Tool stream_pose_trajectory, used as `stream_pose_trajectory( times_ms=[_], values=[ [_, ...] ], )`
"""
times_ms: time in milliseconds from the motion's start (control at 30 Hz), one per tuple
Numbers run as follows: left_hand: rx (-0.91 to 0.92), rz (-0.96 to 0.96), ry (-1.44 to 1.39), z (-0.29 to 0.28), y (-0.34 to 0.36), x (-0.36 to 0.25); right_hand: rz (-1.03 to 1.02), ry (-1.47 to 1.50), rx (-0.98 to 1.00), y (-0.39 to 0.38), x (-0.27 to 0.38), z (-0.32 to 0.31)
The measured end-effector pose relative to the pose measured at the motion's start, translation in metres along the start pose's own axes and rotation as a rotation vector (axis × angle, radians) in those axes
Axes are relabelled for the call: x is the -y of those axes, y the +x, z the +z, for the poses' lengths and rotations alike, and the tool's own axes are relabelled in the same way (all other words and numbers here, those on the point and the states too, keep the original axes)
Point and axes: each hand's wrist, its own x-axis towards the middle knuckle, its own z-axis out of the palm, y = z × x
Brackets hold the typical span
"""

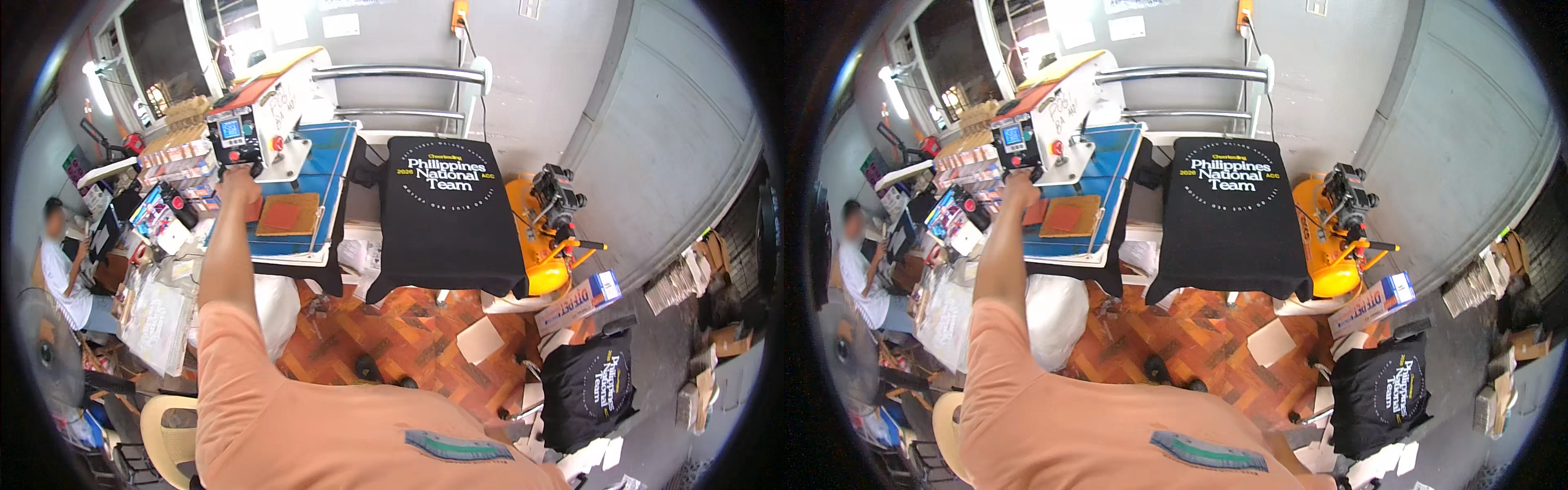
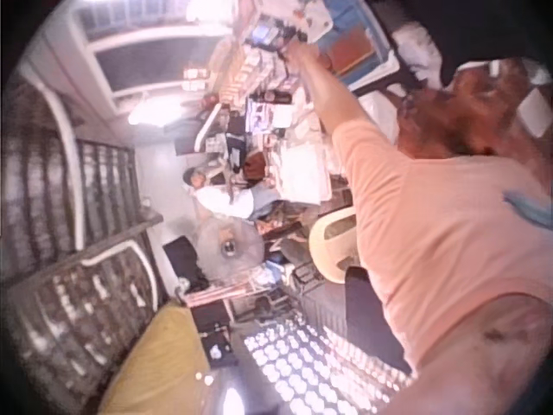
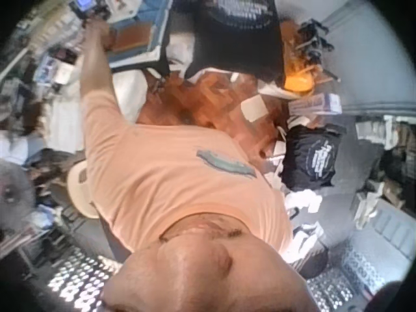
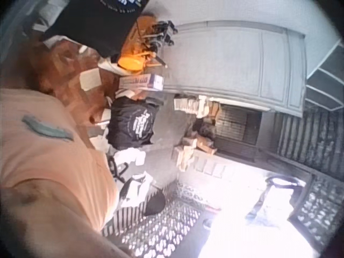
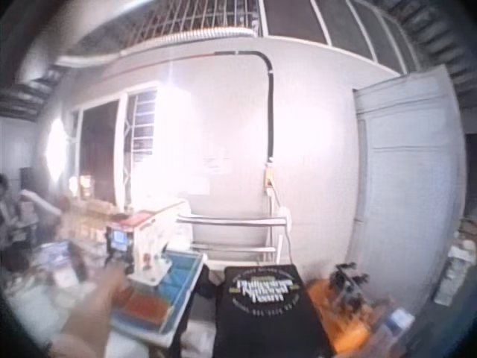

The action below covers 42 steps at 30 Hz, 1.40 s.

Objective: The person places black t-shirts onto a heat press machine, aligns printed transfer sheets on the shirts, and operates the press to apply the designs. The person then removes the finished shirts and stacks them on a nearby table.

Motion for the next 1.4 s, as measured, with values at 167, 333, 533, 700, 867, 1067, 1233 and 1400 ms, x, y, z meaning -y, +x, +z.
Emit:
stream_pose_trajectory(
  times_ms=[167, 333, 533, 700, 867, 1067, 1233, 1400],
  values=[
    [-0.047, -0.028, -0.078, 0.002, -0.005, 0.012, 0.096, -0.004, 0.031, -0.011, -0.017, -0.003],
    [-0.096, -0.039, -0.102, -0.016, -0.038, 0.0, 0.092, -0.013, 0.044, -0.016, -0.016, 0.004],
    [-0.227, 0.077, -0.1, 0.016, -0.061, -0.048, -0.093, -0.061, -0.073, -0.011, 0.013, -0.003],
    [-0.346, 0.684, -0.436, 0.007, -0.134, -0.063, -0.626, -0.098, -0.309, 0.08, 0.186, -0.061],
    [-0.484, 1.021, -0.936, 0.041, -0.182, -0.003, -0.859, 0.085, -0.419, 0.056, 0.416, -0.098],
    [-0.039, -0.125, -1.066, 0.236, -0.182, 0.182, -1.037, -0.055, -0.979, 0.09, 0.573, -0.074],
    [0.898, 0.262, -0.136, 0.439, -0.31, 0.367, -0.634, 0.049, -1.366, 0.163, 0.603, -0.058],
    [1.153, 0.255, -0.084, 0.433, -0.342, 0.419, -0.594, -0.092, -1.484, 0.16, 0.584, -0.094]
  ],
)
